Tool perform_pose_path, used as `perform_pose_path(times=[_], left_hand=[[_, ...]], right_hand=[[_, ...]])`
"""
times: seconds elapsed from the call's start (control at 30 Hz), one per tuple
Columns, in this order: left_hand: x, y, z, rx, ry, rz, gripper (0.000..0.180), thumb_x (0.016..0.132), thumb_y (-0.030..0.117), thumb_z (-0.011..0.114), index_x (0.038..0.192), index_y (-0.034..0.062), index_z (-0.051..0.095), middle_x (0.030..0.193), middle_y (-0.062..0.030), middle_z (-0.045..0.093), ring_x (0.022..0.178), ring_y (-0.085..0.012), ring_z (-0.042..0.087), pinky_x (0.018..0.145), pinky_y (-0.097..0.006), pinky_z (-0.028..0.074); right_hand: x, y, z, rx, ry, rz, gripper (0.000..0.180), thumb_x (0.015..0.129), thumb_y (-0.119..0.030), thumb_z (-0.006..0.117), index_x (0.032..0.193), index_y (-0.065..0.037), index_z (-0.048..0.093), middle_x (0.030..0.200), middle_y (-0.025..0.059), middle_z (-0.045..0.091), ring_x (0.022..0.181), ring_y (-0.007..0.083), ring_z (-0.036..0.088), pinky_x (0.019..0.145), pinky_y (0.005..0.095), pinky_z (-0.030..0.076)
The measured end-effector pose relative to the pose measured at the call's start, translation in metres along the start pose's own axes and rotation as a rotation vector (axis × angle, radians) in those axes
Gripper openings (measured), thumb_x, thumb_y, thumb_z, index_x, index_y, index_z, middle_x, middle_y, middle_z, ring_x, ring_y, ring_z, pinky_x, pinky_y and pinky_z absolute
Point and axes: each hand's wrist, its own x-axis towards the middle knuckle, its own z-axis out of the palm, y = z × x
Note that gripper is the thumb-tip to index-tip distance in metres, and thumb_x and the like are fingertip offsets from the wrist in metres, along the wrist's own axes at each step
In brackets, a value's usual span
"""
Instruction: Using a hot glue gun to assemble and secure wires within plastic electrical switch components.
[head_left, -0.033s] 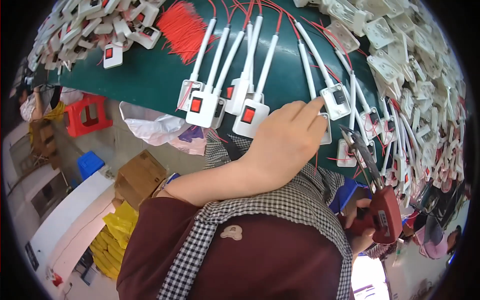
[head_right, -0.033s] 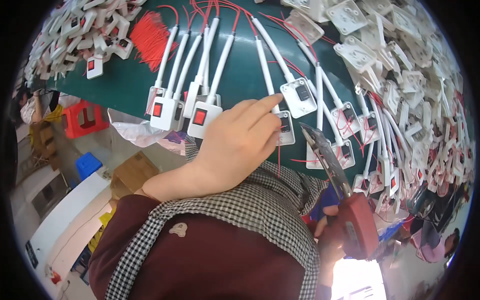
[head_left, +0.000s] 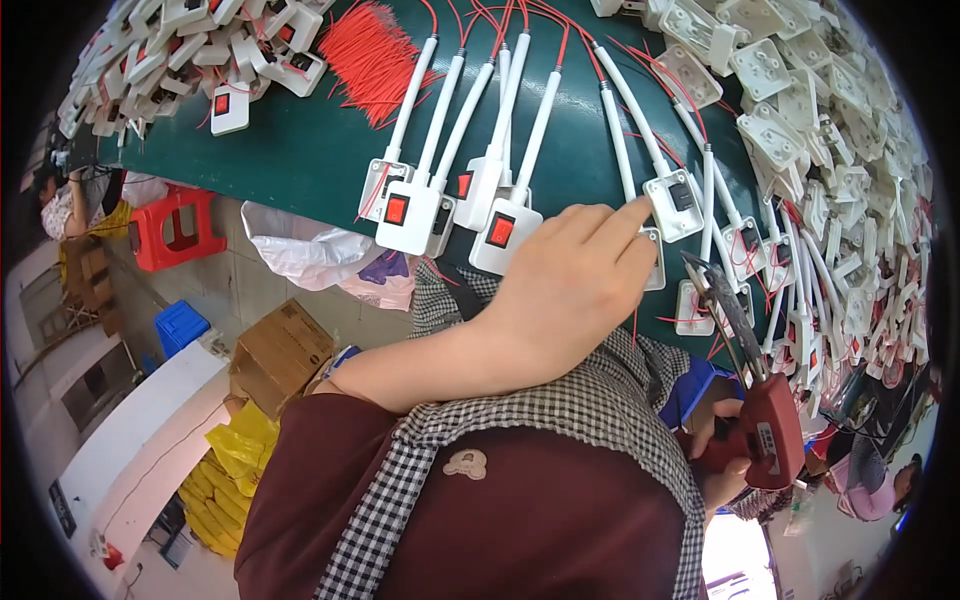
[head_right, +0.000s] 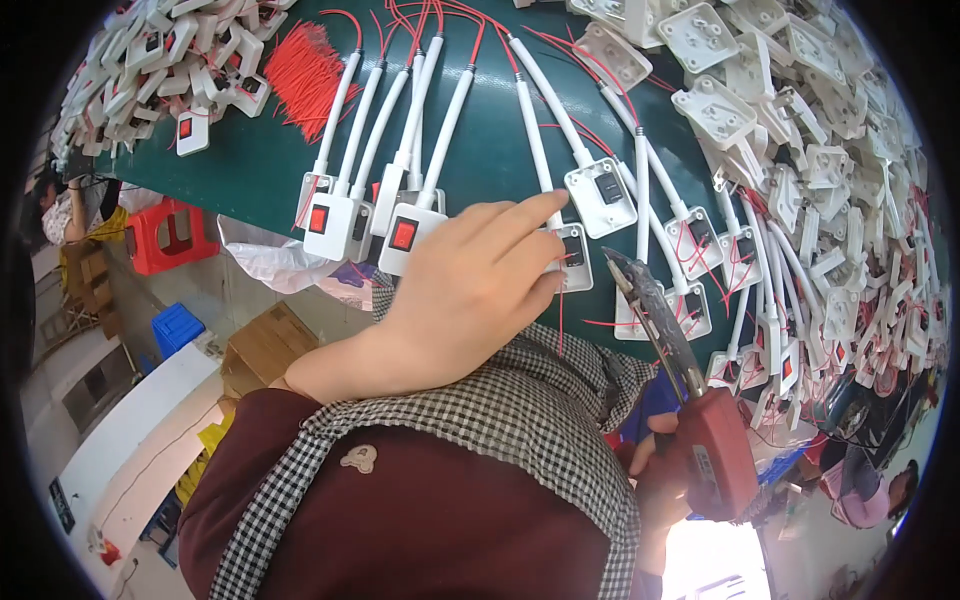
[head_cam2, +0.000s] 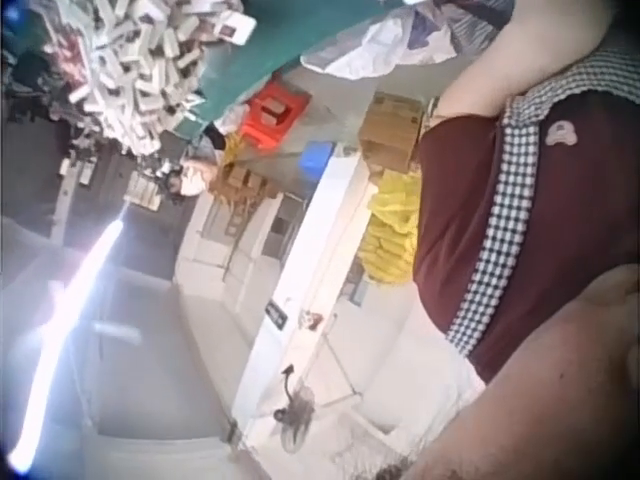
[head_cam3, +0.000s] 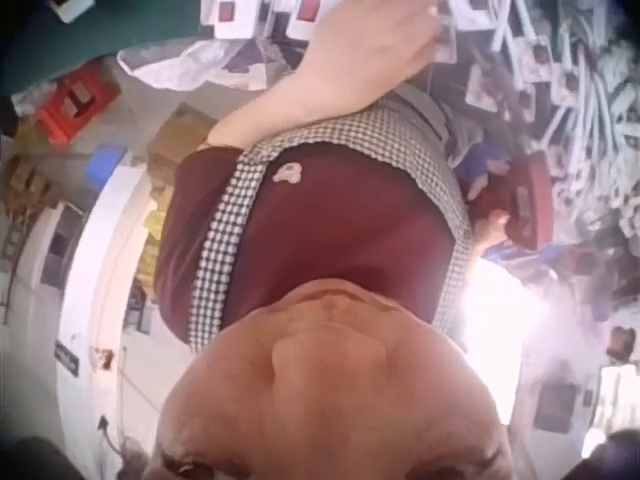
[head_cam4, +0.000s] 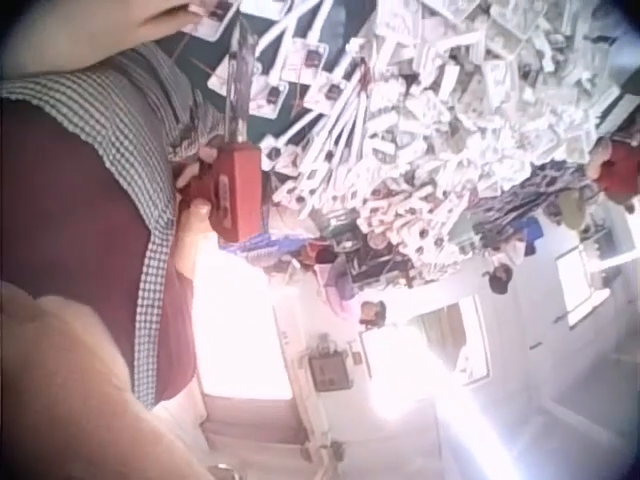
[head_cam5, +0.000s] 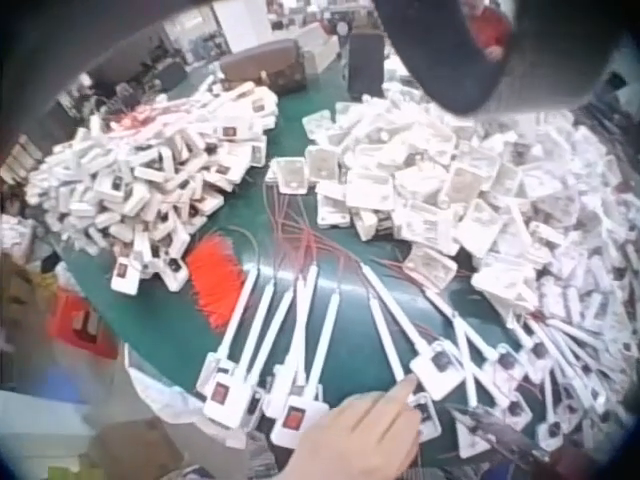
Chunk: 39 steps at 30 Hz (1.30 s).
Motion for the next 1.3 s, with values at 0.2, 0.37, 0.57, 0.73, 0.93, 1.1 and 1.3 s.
perform_pose_path(times=[0.2,0.37,0.57,0.73,0.93,1.1,1.3], left_hand=[[0.012,-0.082,-0.096,0.507,0.292,-0.245,0.012,0.074,0.002,0.064,0.086,0.001,0.065,0.085,-0.0081,0.063,0.082,-0.0217,0.058,0.074,-0.031,0.045],[0.003,-0.128,-0.109,0.408,0.162,-0.236,0.01,0.071,0.005,0.065,0.081,0.0026,0.066,0.08,-0.0076,0.061,0.081,-0.0259,0.056,0.073,-0.036,0.043],[0.006,-0.129,-0.113,0.337,0.121,-0.174,0.01,0.073,0.004,0.065,0.082,0.0012,0.065,0.077,-0.0071,0.061,0.076,-0.0226,0.056,0.071,-0.032,0.043],[0.013,-0.04,-0.083,0.013,0.112,-0.052,0.018,0.064,-0.008,0.065,0.079,0.0005,0.061,0.078,-0.0064,0.06,0.075,-0.0174,0.057,0.072,-0.027,0.043],[0.013,-0.002,-0.005,0.002,0.026,0.136,0.019,0.061,-0.001,0.068,0.076,0.0065,0.057,0.094,-0.0039,0.062,0.088,-0.0234,0.056,0.077,-0.035,0.041],[0.011,-0.006,0.008,0.096,0.032,0.109,0.016,0.062,0.004,0.067,0.075,0.006,0.057,0.093,-0.0037,0.061,0.09,-0.0202,0.056,0.081,-0.037,0.041],[0.009,-0.006,0.011,0.065,0.033,0.105,0.016,0.061,0.004,0.067,0.073,0.0069,0.057,0.094,-0.0032,0.061,0.089,-0.02,0.056,0.082,-0.037,0.04]], right_hand=[[-0.003,0.012,-0.007,0.059,0.036,0.017,0.086,0.075,-0.062,0.063,0.114,0.01,0.039,0.102,0.0148,0.053,0.048,0.0105,0.046,0.039,0.0221,0.035],[0.0,0.003,0.002,0.019,-0.012,-0.068,0.086,0.076,-0.063,0.061,0.115,0.011,0.039,0.102,0.0152,0.053,0.048,0.0104,0.046,0.039,0.0216,0.034],[-0.001,0.0,0.008,-0.009,-0.002,-0.08,0.088,0.075,-0.065,0.06,0.114,0.011,0.039,0.1,0.0153,0.055,0.047,0.0101,0.046,0.04,0.0217,0.033],[0.003,-0.01,0.018,-0.071,-0.079,-0.069,0.088,0.074,-0.069,0.057,0.113,0.009,0.045,0.092,0.0162,0.06,0.048,0.0147,0.052,0.046,0.0229,0.04],[-0.001,-0.014,0.009,0.037,-0.171,0.095,0.089,0.072,-0.063,0.065,0.126,0.003,0.042,0.101,0.0168,0.06,0.056,0.0142,0.053,0.052,0.0247,0.042],[-0.001,-0.012,0.005,0.069,-0.258,0.151,0.082,0.075,-0.061,0.064,0.122,0.004,0.045,0.101,0.0154,0.059,0.061,0.0141,0.051,0.054,0.0247,0.041],[0.002,-0.007,0.004,0.126,-0.307,0.107,0.075,0.078,-0.055,0.064,0.121,0.004,0.045,0.096,0.014,0.058,0.061,0.0148,0.051,0.054,0.0255,0.041]])
